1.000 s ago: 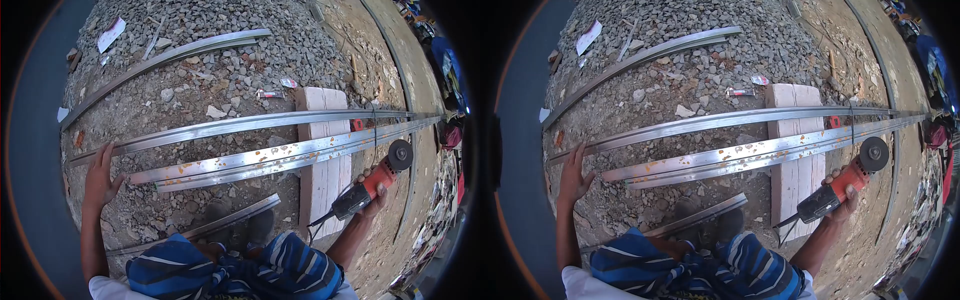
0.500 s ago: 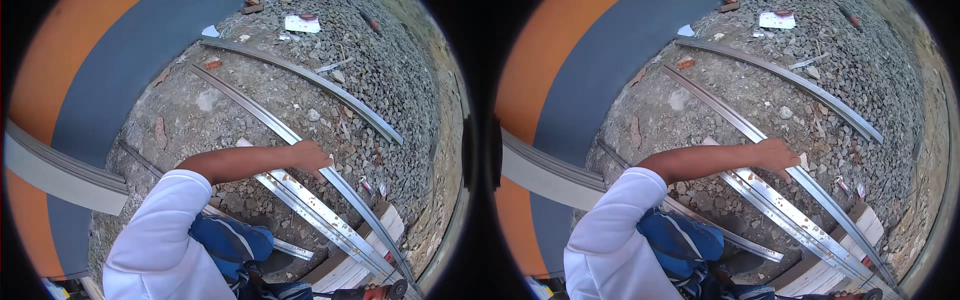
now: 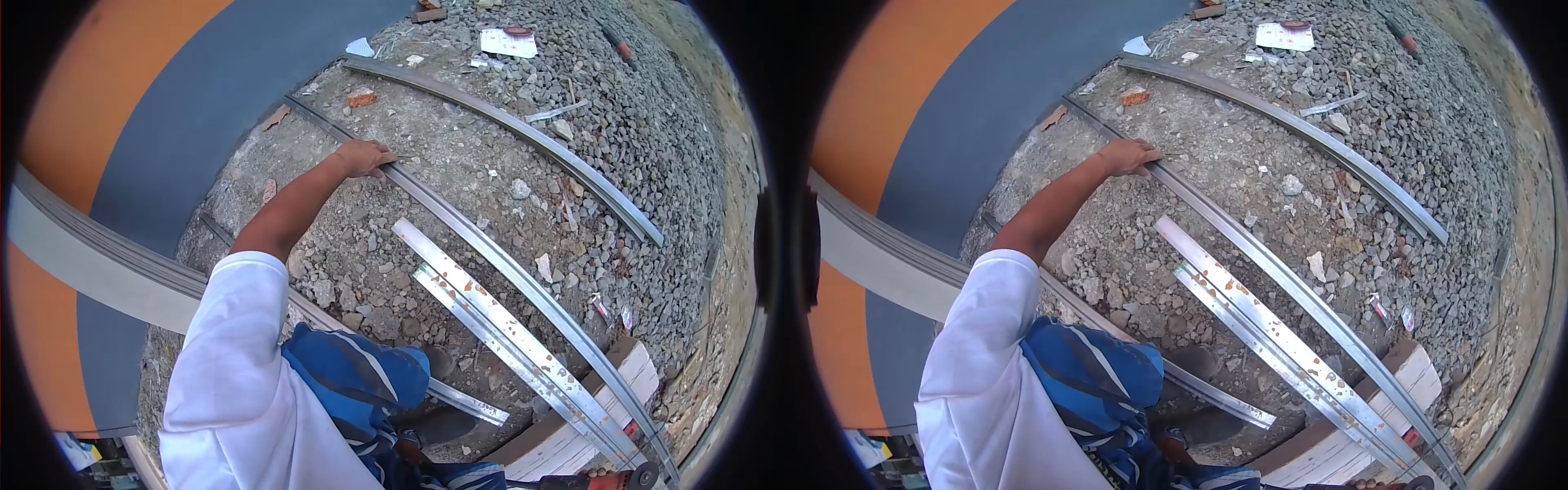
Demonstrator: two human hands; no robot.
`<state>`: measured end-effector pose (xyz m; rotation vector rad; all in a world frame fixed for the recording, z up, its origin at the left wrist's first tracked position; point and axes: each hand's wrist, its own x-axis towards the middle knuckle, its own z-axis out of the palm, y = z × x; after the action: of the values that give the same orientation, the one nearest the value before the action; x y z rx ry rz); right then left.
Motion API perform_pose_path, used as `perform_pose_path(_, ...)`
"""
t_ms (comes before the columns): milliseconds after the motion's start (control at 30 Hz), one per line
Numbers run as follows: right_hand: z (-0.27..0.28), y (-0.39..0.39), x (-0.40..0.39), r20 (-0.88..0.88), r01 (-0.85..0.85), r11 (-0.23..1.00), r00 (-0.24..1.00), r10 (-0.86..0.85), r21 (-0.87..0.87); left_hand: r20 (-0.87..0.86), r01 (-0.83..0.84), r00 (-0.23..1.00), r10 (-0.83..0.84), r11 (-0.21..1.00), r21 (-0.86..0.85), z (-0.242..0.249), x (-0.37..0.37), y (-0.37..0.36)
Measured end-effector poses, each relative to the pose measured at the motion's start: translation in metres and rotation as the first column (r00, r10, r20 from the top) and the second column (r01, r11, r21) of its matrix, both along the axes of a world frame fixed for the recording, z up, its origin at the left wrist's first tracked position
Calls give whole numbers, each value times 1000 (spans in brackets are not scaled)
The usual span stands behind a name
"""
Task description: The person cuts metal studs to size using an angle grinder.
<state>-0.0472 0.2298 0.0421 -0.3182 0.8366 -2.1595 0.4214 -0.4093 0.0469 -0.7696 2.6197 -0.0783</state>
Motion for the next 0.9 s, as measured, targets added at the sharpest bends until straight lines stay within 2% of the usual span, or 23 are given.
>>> perform_pose_path(67,0,-1,1,1,1,1000,1000,-1,8,-42,-36,998,38,998,49,-2,4,-4)
perform_pose_path(300,6,16,6,8,24,997,1000,-25,77,95,-130,988,120,986,105,5,-1,-13)
perform_pose_path(367,8,21,8,11,34,995,999,-35,91,-2,-71,997,71,997,-28,4,15,-29)
perform_pose_path(533,4,38,17,25,77,992,996,-80,105,130,-123,984,120,992,15,11,4,-28)
perform_pose_path(600,3,45,20,26,94,990,995,-97,108,33,-127,991,128,991,-39,6,8,-21)
perform_pose_path(733,5,57,26,25,114,985,993,-118,128,22,-158,987,159,987,-24,6,5,-17)
perform_pose_path(767,8,65,30,21,133,981,990,-137,139,43,-151,988,151,988,-23,9,2,-18)
perform_pose_path(833,40,119,58,-37,288,937,957,-287,198,-54,-65,996,64,998,-21,0,12,-26)
perform_pose_path(900,49,97,67,-41,320,935,947,-318,152,-25,-135,990,136,990,51,10,3,-20)
